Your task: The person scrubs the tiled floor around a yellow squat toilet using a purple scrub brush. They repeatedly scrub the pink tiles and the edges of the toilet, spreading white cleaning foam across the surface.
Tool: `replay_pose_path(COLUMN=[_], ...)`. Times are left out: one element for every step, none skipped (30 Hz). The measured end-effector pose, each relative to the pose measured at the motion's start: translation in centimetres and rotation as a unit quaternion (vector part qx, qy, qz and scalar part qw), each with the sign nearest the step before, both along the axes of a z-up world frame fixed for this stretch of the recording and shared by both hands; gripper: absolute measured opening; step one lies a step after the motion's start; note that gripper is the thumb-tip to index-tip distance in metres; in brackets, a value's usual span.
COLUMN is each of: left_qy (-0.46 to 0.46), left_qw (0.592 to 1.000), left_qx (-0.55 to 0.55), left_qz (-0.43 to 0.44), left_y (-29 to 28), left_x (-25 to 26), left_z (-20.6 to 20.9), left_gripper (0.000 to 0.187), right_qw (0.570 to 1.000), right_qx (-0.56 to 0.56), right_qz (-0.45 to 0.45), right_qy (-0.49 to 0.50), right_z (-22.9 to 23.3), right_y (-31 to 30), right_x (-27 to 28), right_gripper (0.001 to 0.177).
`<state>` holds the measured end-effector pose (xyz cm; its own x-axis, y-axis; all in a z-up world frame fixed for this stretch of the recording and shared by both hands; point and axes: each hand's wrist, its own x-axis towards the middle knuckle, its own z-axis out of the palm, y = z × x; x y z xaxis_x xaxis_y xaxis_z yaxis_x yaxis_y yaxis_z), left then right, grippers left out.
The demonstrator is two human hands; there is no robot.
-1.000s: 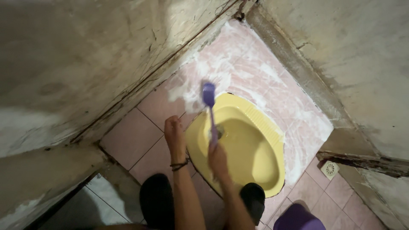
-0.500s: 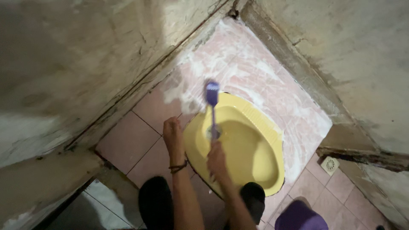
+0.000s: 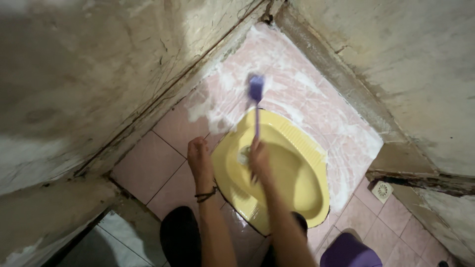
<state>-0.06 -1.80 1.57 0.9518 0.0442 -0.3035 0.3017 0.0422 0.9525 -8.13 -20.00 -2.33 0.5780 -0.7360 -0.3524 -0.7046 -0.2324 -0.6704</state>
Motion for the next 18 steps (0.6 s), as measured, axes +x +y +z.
replay_pose_path(left_qy=[0.003, 0.005, 0.008, 0.009, 0.019, 0.028, 0.037, 0.029, 0.021, 0.012, 0.02, 0.029, 0.038, 0.026, 0.015, 0.006, -0.004, -0.014], left_qw=[1.0, 1.0, 1.0, 1.0, 1.0, 0.999, 0.999, 0.999, 1.0, 1.0, 1.0, 1.0, 0.999, 1.0, 1.0, 1.0, 1.0, 1.0], left_qx=[-0.002, -0.001, 0.0, 0.0, -0.01, -0.019, -0.028, -0.014, 0.0, 0.012, 0.004, -0.004, -0.012, -0.005, 0.002, 0.009, 0.013, 0.018], left_qz=[0.001, 0.001, 0.001, 0.001, 0.001, 0.001, 0.001, -0.005, -0.01, -0.015, -0.011, -0.009, -0.006, -0.01, -0.013, -0.017, -0.016, -0.013], left_y=[0.0, 0.1, 0.1, 0.0, -0.1, -0.3, -0.4, -0.4, -0.4, -0.5, -0.5, -0.4, -0.2, -0.2, 0.0, 0.2, 0.1, 0.2], left_x=[0.2, 0.1, -0.1, 0.0, 0.1, 0.0, 0.0, -0.1, -0.1, -0.1, -0.1, -0.2, -0.3, -0.2, -0.2, -0.3, -0.3, -0.3], left_z=[0.0, 0.0, -0.1, -0.2, -0.3, -0.3, -0.3, -0.2, -0.2, -0.1, 0.1, 0.3, 0.6, 0.8, 0.9, 1.0, 1.1, 1.0], left_gripper=[0.06, 0.06, 0.06, 0.06, 0.059, 0.059, 0.059, 0.059, 0.059, 0.06, 0.059, 0.058, 0.058, 0.058, 0.059, 0.059, 0.06, 0.061], right_qw=[0.991, 0.998, 0.997, 0.996, 0.995, 0.993, 0.997, 1.0, 0.999, 0.997, 0.994, 0.989, 0.997, 0.999, 0.996, 0.997, 0.995, 0.999], right_qx=[0.088, 0.021, -0.046, -0.058, -0.069, -0.08, -0.043, -0.007, -0.039, -0.071, -0.109, -0.148, -0.071, 0.005, 0.081, 0.03, -0.021, 0.018], right_qz=[-0.04, 0.006, 0.052, 0.058, 0.065, 0.071, 0.042, 0.013, 0.02, 0.027, 0.022, 0.016, -0.002, -0.018, -0.033, 0.001, 0.036, 0.01], right_qy=[0.093, 0.056, 0.018, 0.031, 0.045, 0.057, 0.041, 0.025, 0.004, -0.019, -0.017, -0.015, -0.02, -0.027, -0.034, -0.065, -0.094, -0.028], right_z=[-0.5, -0.9, -1.1, -1.4, -1.6, -1.6, -1.4, -1.1, -0.8, -0.4, 0.1, 0.5, 0.7, 0.8, 0.9, 0.5, 0.1, -0.4], right_y=[3.0, 6.3, 8.3, 9.2, 9.7, 9.4, 7.9, 5.2, 2.6, 0.1, -2.4, -4.4, -5.4, -5.9, -5.4, -3.7, -1.7, 0.6], right_x=[-1.2, -3.2, -4.7, -5.4, -5.8, -5.8, -5.2, -4.2, -2.9, -1.8, -0.7, 0.1, 0.5, 0.7, 0.5, 0.0, -0.6, -1.5], right_gripper=[0.046, 0.047, 0.051, 0.05, 0.049, 0.048, 0.047, 0.048, 0.048, 0.049, 0.051, 0.054, 0.057, 0.06, 0.063, 0.059, 0.056, 0.047])
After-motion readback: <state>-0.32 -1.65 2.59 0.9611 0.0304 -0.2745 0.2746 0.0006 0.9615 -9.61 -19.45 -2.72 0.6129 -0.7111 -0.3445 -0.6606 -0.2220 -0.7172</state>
